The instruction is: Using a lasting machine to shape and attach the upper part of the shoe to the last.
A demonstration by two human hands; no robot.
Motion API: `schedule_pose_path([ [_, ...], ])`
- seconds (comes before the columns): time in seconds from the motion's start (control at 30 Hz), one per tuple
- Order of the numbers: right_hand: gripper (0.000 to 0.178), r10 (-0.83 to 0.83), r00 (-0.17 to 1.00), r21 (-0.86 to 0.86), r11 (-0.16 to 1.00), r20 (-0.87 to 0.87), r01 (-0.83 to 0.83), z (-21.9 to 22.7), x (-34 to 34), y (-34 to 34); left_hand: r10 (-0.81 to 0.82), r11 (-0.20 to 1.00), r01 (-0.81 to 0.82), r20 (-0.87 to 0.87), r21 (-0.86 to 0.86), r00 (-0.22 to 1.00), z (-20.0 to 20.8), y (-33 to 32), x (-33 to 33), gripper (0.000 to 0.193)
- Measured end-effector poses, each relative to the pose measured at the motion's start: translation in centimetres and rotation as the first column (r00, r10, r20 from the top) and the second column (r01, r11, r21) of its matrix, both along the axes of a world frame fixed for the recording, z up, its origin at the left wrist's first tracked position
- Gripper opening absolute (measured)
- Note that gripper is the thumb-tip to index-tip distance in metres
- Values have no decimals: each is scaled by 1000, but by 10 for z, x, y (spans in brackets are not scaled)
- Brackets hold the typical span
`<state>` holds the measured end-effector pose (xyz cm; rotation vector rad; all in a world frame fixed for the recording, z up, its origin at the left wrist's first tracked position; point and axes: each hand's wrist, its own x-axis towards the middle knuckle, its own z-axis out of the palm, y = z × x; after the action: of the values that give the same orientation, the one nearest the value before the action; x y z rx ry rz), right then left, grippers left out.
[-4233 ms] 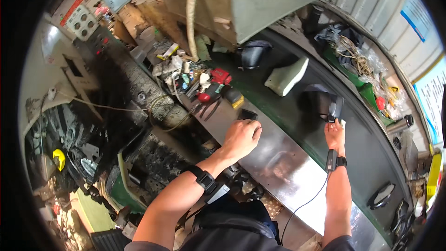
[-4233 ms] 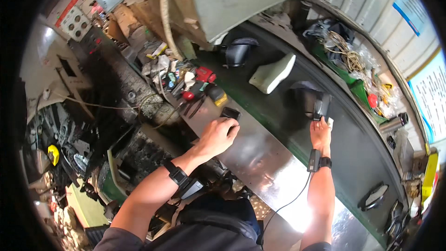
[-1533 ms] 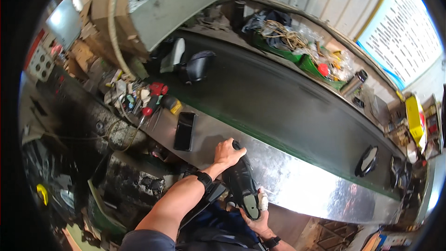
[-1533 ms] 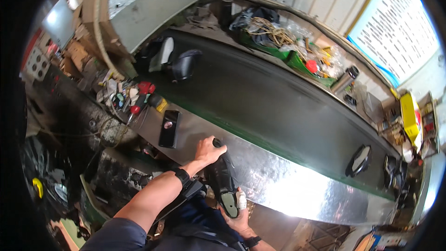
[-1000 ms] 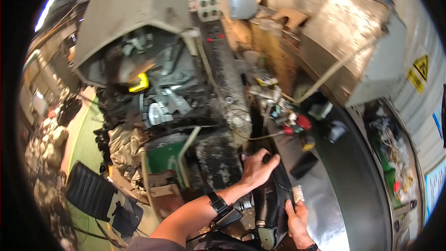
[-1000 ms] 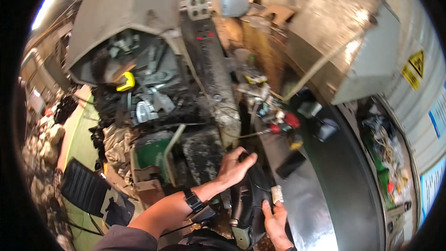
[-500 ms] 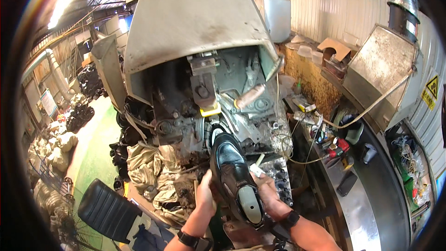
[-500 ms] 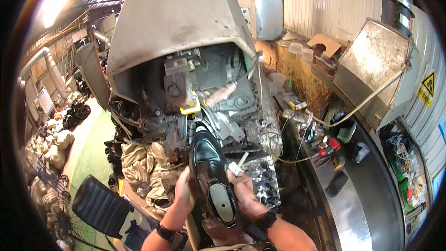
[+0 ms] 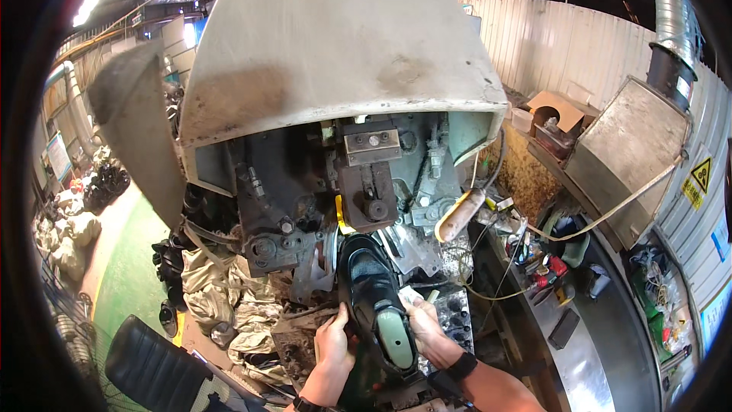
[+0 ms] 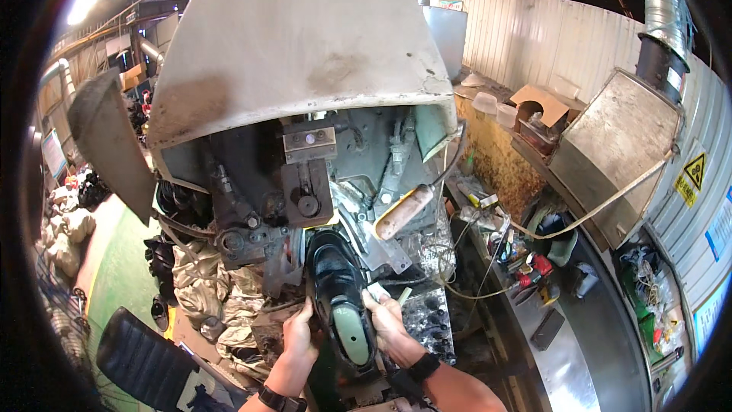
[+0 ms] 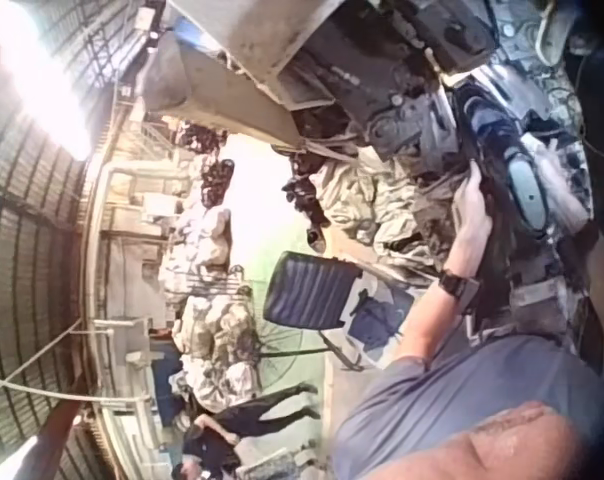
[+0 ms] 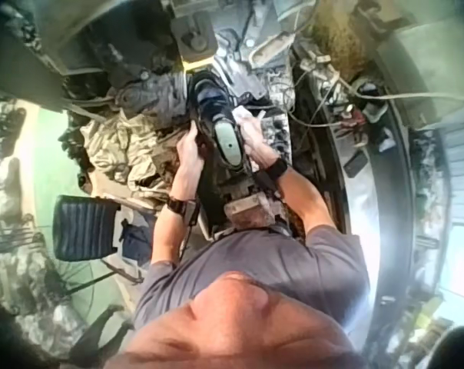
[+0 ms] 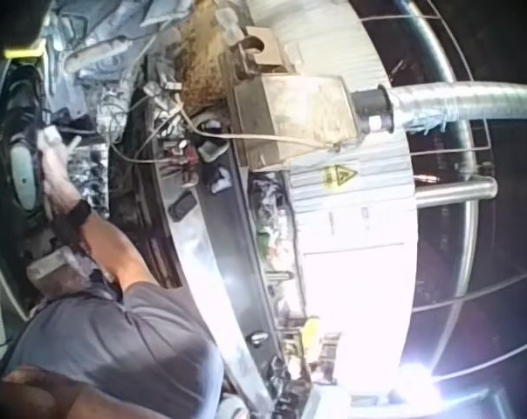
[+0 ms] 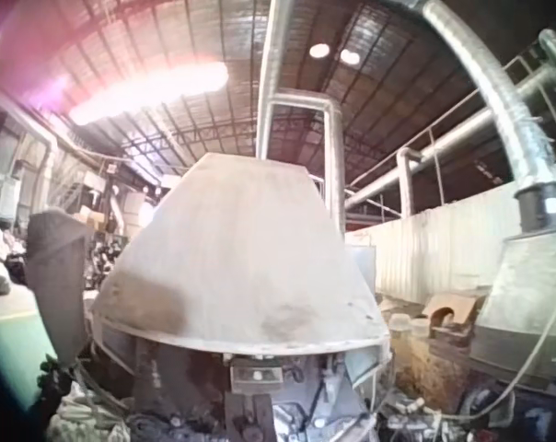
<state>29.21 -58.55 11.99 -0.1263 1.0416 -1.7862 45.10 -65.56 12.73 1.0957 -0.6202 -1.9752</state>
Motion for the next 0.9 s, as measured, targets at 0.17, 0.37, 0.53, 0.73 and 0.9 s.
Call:
schedule_pose_path([
  [0.17,16,0,999,137,991,-36,5,24,-2,1,57,994,-52,-55,94,997,-1,3,-9,26],
  [0.37,17,23,999,-105,994,48,-18,-36,-17,-10,239,970,-241,-59,-34,969,-51,8,-36,32],
  [0.53,24,-9,999,-98,995,37,12,-29,-16,-15,277,961,-277,-59,11,959,-50,7,-49,34],
  [0.73,28,-28,999,-47,998,38,30,-20,-13,-6,279,960,-279,-45,9,959,-43,9,-49,34],
  [0.9,30,-26,1000,-20,999,2,26,-27,-9,-2,195,979,-183,-136,94,971,-37,9,-42,37],
])
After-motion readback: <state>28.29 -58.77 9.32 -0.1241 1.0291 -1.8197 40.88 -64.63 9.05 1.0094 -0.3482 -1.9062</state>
